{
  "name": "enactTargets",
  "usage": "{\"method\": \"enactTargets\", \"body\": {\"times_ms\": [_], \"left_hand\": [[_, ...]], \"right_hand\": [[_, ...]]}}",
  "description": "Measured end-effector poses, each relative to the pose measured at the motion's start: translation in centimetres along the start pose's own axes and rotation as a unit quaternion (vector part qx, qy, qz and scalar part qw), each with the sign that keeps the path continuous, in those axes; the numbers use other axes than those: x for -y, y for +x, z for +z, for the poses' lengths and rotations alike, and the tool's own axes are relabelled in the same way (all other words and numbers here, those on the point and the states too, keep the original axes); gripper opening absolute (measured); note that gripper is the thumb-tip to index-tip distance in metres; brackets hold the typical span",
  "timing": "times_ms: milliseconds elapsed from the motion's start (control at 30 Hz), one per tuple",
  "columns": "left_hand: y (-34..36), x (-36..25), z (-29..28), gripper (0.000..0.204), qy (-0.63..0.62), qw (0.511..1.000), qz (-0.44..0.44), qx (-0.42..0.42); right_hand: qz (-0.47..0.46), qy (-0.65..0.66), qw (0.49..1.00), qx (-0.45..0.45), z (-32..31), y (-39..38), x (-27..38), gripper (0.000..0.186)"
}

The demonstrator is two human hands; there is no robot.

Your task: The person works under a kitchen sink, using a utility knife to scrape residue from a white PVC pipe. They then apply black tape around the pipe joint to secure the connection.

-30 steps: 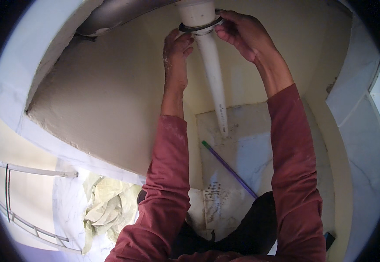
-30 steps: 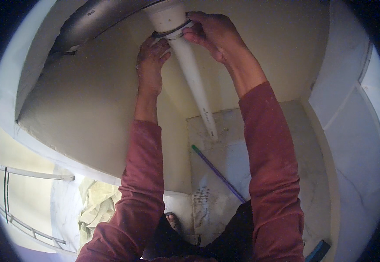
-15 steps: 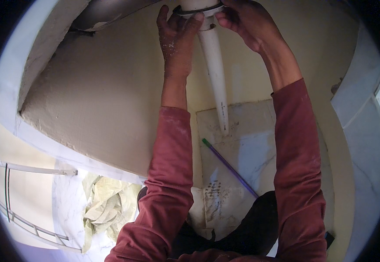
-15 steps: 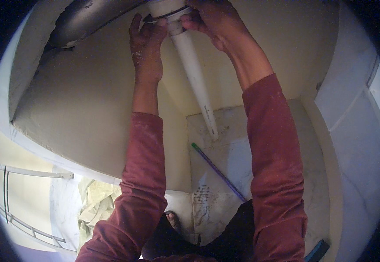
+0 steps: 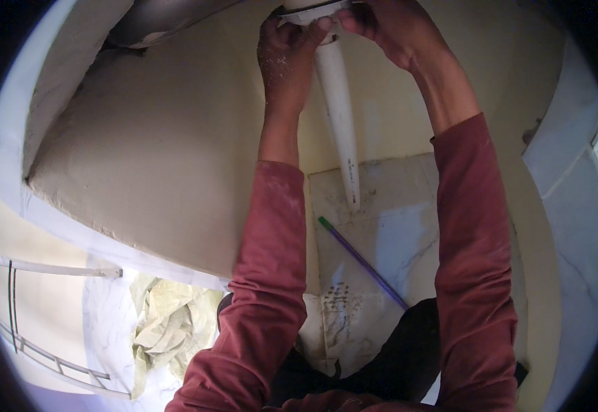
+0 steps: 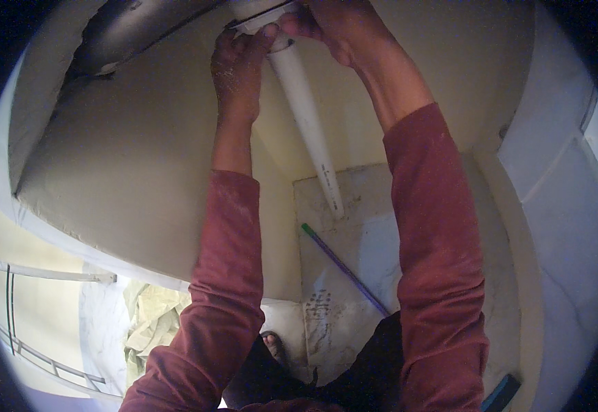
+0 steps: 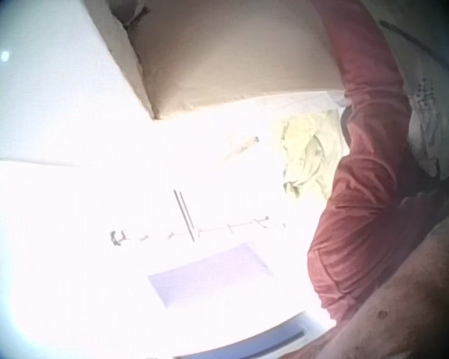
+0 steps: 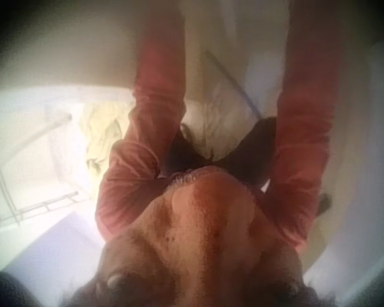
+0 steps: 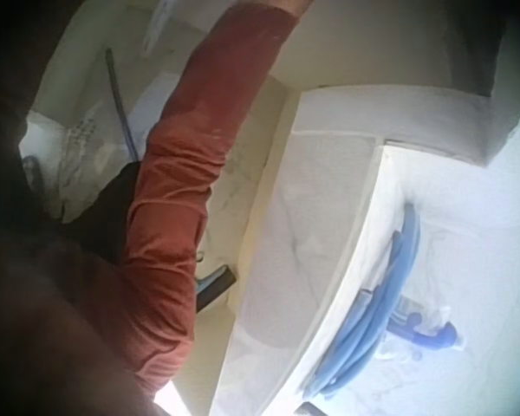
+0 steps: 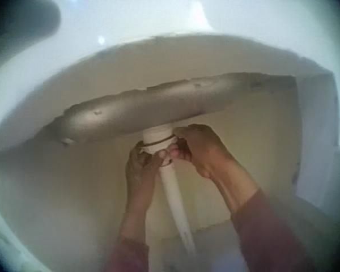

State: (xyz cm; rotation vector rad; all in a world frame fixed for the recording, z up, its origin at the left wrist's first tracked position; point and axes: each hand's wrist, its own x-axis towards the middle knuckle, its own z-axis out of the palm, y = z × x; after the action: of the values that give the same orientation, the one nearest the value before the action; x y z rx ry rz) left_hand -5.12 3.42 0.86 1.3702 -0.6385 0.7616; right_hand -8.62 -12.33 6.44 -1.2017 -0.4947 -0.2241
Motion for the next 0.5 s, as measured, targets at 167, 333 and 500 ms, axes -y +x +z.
{"method": "enactTargets", "body": {"times_ms": [167, 333, 500], "left_hand": [[0.05, -0.06, -0.53, 0.045, -0.005, 0.999, -0.039, 0.024], [0.56, 0.18, -0.87, 0.045, -0.062, 0.997, -0.021, 0.027], [0.79, -0.45, -0.69, 0.056, -0.045, 0.998, 0.003, 0.054]], "right_hand": [[0.029, -0.002, 0.999, -0.036, 0.06, 1.46, -0.18, 0.026], [0.009, 0.045, 0.999, -0.013, 0.64, 1.08, 0.18, 0.026], [-0.001, 0.05, 0.999, 0.001, 0.58, 1.4, 0.38, 0.025]]}}
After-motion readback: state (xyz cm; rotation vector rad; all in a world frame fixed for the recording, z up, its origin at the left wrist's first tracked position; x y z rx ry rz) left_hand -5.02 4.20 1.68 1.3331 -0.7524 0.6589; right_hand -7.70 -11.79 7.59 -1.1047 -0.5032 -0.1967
